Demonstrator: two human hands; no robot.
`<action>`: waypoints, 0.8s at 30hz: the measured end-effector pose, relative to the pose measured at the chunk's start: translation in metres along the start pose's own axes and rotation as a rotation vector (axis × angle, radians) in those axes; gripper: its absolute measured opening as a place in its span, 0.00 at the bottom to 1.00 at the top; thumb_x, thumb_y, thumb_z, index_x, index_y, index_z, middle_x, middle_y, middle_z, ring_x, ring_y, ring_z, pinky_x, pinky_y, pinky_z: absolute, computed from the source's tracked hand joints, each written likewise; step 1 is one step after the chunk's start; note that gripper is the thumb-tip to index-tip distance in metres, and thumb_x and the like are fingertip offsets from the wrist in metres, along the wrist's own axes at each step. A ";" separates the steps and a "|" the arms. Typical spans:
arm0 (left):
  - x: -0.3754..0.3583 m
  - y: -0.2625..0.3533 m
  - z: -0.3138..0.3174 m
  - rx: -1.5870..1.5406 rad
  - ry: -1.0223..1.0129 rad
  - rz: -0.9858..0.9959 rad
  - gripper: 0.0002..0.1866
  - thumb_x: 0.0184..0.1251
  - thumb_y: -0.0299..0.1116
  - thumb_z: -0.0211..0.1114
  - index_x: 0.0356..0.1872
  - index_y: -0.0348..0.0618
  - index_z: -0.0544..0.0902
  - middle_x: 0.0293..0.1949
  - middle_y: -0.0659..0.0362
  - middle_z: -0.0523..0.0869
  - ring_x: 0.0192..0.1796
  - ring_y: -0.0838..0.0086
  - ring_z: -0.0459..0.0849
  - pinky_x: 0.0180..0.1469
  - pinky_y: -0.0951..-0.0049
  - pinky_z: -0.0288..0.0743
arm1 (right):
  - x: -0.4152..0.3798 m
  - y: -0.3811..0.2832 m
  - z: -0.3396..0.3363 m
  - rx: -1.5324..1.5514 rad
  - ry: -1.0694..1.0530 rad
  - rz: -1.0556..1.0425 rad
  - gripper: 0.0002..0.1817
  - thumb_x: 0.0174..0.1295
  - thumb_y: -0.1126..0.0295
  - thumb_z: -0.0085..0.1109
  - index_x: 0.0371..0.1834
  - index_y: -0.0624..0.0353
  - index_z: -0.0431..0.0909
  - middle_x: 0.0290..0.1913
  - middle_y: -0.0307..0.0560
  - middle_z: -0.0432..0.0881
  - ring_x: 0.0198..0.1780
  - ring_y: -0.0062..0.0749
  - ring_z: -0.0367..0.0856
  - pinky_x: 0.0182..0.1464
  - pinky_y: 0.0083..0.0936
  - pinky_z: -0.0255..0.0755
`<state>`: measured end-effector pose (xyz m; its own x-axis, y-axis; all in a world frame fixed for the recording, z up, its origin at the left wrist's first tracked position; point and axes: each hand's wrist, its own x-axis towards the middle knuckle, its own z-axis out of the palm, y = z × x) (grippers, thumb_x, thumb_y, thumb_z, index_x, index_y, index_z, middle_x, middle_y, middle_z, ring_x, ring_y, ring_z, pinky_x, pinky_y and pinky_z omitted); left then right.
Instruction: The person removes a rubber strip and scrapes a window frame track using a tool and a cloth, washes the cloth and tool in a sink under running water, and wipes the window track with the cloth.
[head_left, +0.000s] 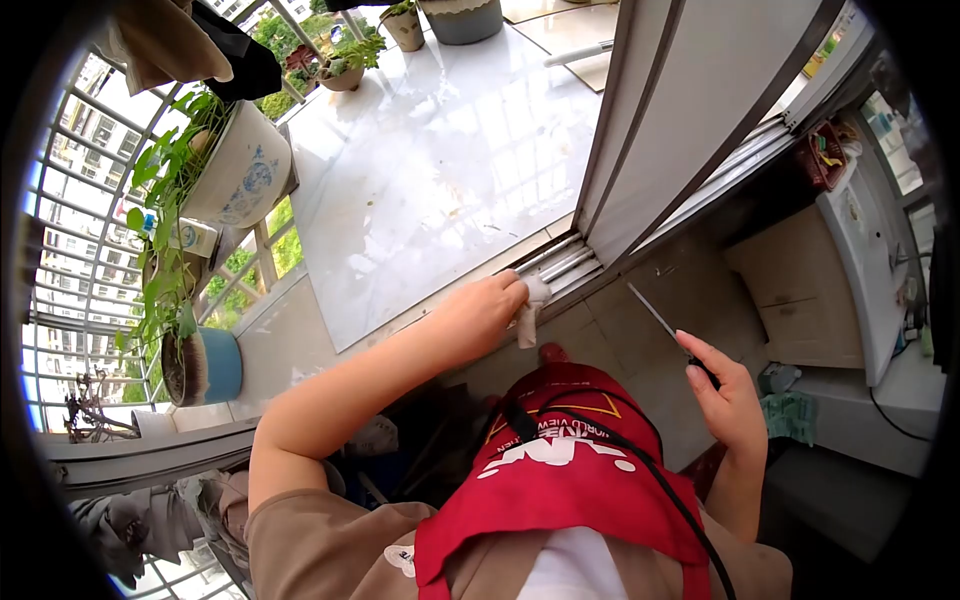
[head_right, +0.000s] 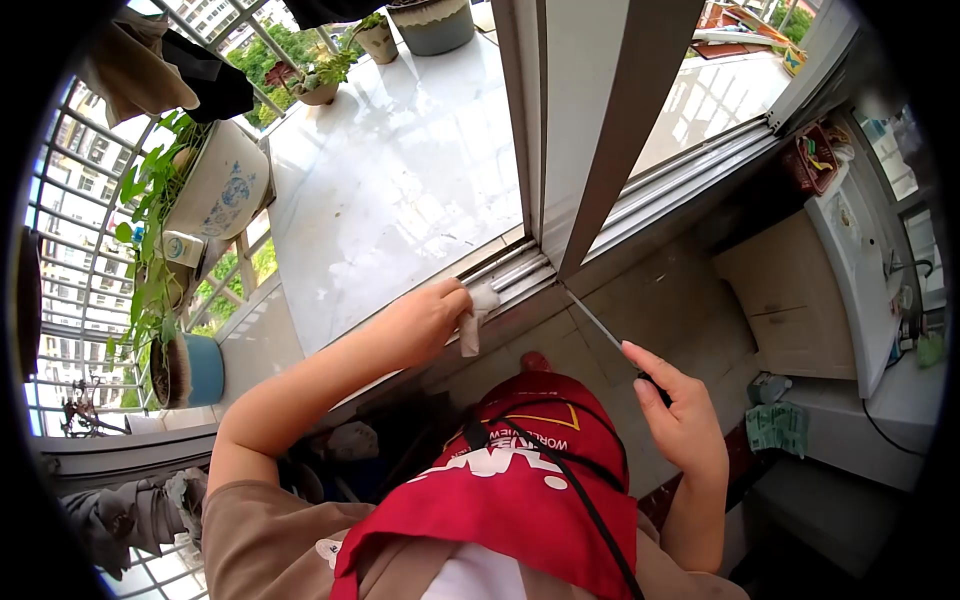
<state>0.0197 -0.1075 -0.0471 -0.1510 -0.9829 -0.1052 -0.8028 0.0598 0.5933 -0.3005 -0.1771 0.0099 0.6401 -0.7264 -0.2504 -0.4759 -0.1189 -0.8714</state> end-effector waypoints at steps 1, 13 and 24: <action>0.023 0.003 0.007 -0.003 0.067 -0.005 0.09 0.60 0.23 0.59 0.42 0.39 0.77 0.46 0.48 0.78 0.49 0.53 0.80 0.48 0.59 0.77 | 0.000 0.006 0.003 0.002 0.008 -0.050 0.21 0.66 0.78 0.52 0.63 0.61 0.75 0.57 0.51 0.83 0.56 0.29 0.81 0.58 0.23 0.69; 0.030 -0.025 0.049 -0.136 0.289 -0.026 0.17 0.60 0.26 0.64 0.51 0.40 0.81 0.40 0.51 0.86 0.48 0.55 0.82 0.51 0.61 0.76 | 0.049 0.010 0.083 -0.711 0.081 0.093 0.30 0.61 0.75 0.51 0.71 0.47 0.68 0.35 0.58 0.80 0.35 0.55 0.83 0.40 0.44 0.79; -0.010 -0.022 0.055 0.102 0.313 -0.091 0.06 0.59 0.29 0.65 0.34 0.39 0.83 0.30 0.51 0.82 0.39 0.54 0.81 0.44 0.58 0.75 | 0.042 -0.037 0.116 -0.664 -0.184 0.153 0.28 0.61 0.75 0.50 0.68 0.54 0.71 0.32 0.61 0.83 0.36 0.54 0.84 0.41 0.46 0.78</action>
<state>0.0069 -0.0898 -0.1032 0.0954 -0.9898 0.1059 -0.8609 -0.0286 0.5079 -0.1862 -0.1247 -0.0177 0.6003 -0.6485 -0.4680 -0.7986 -0.4550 -0.3939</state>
